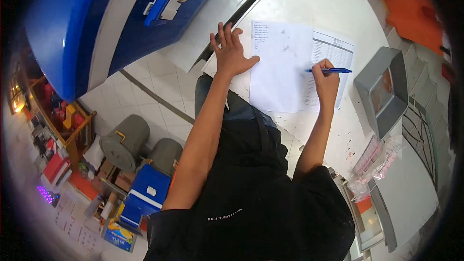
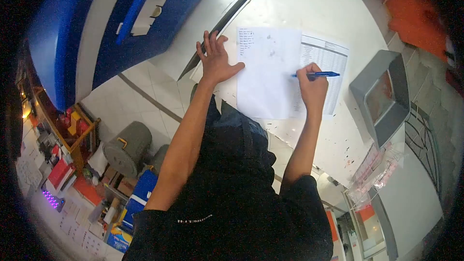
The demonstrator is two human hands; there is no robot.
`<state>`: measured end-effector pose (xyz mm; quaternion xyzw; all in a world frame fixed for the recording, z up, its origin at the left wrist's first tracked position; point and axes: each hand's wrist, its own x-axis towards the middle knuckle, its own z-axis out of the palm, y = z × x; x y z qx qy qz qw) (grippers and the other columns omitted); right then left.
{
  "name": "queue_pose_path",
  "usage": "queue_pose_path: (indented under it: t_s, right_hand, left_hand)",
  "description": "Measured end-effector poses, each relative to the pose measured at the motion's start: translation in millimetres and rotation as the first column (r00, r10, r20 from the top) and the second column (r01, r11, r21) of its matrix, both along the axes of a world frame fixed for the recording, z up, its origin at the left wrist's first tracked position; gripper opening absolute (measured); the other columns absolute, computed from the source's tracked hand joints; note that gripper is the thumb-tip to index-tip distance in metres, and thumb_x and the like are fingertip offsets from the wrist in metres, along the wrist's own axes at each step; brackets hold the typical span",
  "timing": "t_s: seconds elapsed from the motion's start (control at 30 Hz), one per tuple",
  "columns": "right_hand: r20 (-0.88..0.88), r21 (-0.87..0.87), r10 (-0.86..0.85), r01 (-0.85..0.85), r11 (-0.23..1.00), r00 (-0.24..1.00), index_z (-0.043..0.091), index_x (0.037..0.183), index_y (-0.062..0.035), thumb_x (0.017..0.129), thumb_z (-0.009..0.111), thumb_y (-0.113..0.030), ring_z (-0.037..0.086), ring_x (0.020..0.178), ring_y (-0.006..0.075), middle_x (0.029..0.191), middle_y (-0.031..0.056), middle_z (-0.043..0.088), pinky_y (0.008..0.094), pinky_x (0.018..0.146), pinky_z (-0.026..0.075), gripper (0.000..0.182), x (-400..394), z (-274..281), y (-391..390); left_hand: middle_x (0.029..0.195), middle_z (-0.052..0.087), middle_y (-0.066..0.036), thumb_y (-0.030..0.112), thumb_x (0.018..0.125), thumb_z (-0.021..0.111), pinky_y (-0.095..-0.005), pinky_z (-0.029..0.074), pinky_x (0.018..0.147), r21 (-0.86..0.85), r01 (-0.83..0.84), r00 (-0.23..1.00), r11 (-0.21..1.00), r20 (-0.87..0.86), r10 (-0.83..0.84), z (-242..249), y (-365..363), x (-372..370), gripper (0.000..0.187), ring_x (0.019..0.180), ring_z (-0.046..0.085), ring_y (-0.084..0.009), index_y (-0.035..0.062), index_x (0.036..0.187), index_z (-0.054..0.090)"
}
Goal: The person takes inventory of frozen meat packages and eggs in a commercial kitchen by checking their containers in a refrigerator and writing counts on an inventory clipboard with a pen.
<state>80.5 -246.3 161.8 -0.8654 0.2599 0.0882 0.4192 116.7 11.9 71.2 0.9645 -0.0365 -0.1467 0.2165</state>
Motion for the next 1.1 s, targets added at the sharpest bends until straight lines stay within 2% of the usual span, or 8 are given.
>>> queue_pose_path:
  t_s: [0.17, 0.6, 0.8, 0.87, 0.9, 0.93, 1.0, 1.1]
  right_hand:
    - [-0.371, -0.41, 0.088, -0.248, 0.878, 0.924, 0.062, 0.076, -0.0055, 0.069, 0.064, -0.032, 0.063, 0.068, 0.0317, 0.071, 0.014, 0.065, 0.0395, 0.065, 0.048, 0.028, -37, 12, -31]
    - [-0.154, -0.22, -0.139, 0.103, 0.97, 0.978, 0.066, 0.093, -0.009, 0.081, 0.063, -0.035, 0.064, 0.072, 0.0315, 0.075, 0.013, 0.065, 0.0404, 0.067, 0.049, 0.029, -271, -8, 5]
    - [-0.286, -0.14, -0.083, 0.044, 0.989, 0.955, 0.067, 0.087, -0.0041, 0.087, 0.053, -0.035, 0.065, 0.077, 0.0332, 0.081, 0.0182, 0.066, 0.0413, 0.073, 0.05, 0.034, -536, -138, 32]
    - [-0.451, 0.046, 0.167, -0.164, 0.985, 0.877, 0.067, 0.082, -0.0028, 0.087, 0.05, -0.038, 0.065, 0.072, 0.0265, 0.075, 0.0149, 0.066, 0.0393, 0.07, 0.05, 0.04, -663, -200, 28]
    - [-0.459, -0.04, 0.002, -0.023, 0.999, 0.888, 0.067, 0.086, -0.0033, 0.087, 0.048, -0.036, 0.065, 0.067, 0.0269, 0.072, 0.0141, 0.066, 0.0412, 0.067, 0.05, 0.038, -714, -191, 45]
    - [-0.447, -0.257, 0.337, -0.48, 0.839, 0.829, 0.067, 0.089, -0.0042, 0.087, 0.046, -0.031, 0.064, 0.064, 0.0272, 0.071, 0.0139, 0.065, 0.0429, 0.064, 0.05, 0.034, -757, -186, 54]
    - [-0.507, -0.157, 0.0, -0.093, 0.983, 0.862, 0.068, 0.087, -0.0065, 0.086, 0.05, -0.023, 0.059, 0.056, 0.027, 0.068, 0.011, 0.063, 0.0429, 0.056, 0.048, 0.025, -827, -157, 89]
    - [-0.523, 0.0, -0.578, 0.678, 0.736, 0.627, 0.066, 0.084, -0.0073, 0.086, 0.054, -0.018, 0.049, 0.049, 0.0195, 0.063, 0.0048, 0.055, 0.0348, 0.045, 0.042, 0.016, -900, -160, 143]
  left_hand:
    - [0.146, 0.017, -0.024, 0.05, 0.062, 0.071, -0.0586, -0.01, 0.109, 0.009, -0.002, 1.0, 1.0, -0.009, 0.002, 1, 1, 0, 0.09, 0.141, -0.009, -0.0368, 0.0076, 0.128, 0.027]
    - [0.142, 0.02, -0.019, 0.05, 0.061, 0.07, -0.058, -0.009, 0.109, -0.04, 0.013, 1.0, 0.999, -0.002, -0.013, -4, 5, -4, 0.093, 0.141, -0.009, -0.0369, 0.006, 0.13, 0.026]
    - [0.136, 0.029, -0.015, 0.043, 0.066, 0.072, -0.058, -0.008, 0.109, -0.345, 0.029, 0.993, 0.938, 0.116, 0.012, -32, 23, -2, 0.083, 0.141, -0.002, -0.0355, 0.0113, 0.13, 0.029]
    - [0.13, 0.044, -0.016, 0.015, 0.069, 0.074, -0.0435, 0.023, 0.109, -0.67, 0.079, 0.951, 0.738, 0.274, 0.147, -39, 45, -14, 0.066, 0.13, 0.032, -0.0349, 0.0068, 0.125, 0.039]
    - [0.128, 0.046, -0.017, 0.002, 0.072, 0.068, -0.0387, 0.033, 0.103, -0.748, 0.136, 0.9, 0.65, 0.368, 0.235, -28, 53, -36, 0.055, 0.121, 0.043, -0.033, 0.0039, 0.122, 0.044]
    - [0.124, 0.049, -0.017, -0.003, 0.073, 0.064, -0.0391, 0.033, 0.103, -0.715, 0.115, 0.848, 0.689, 0.432, 0.306, -31, 68, -63, 0.052, 0.119, 0.045, -0.0321, 0.0009, 0.121, 0.045]
    - [0.114, 0.055, -0.016, -0.002, 0.073, 0.06, -0.0381, 0.035, 0.101, -0.751, -0.074, 0.808, 0.656, 0.34, 0.481, -37, 97, -134, 0.051, 0.113, 0.05, -0.0295, 0.0003, 0.121, 0.046]
    - [0.13, 0.045, -0.017, 0.007, 0.08, 0.058, -0.0376, 0.035, 0.102, -0.705, -0.321, 0.875, 0.632, 0.034, 0.482, -95, 155, -252, 0.054, 0.123, 0.044, -0.0303, -0.0009, 0.129, 0.037]
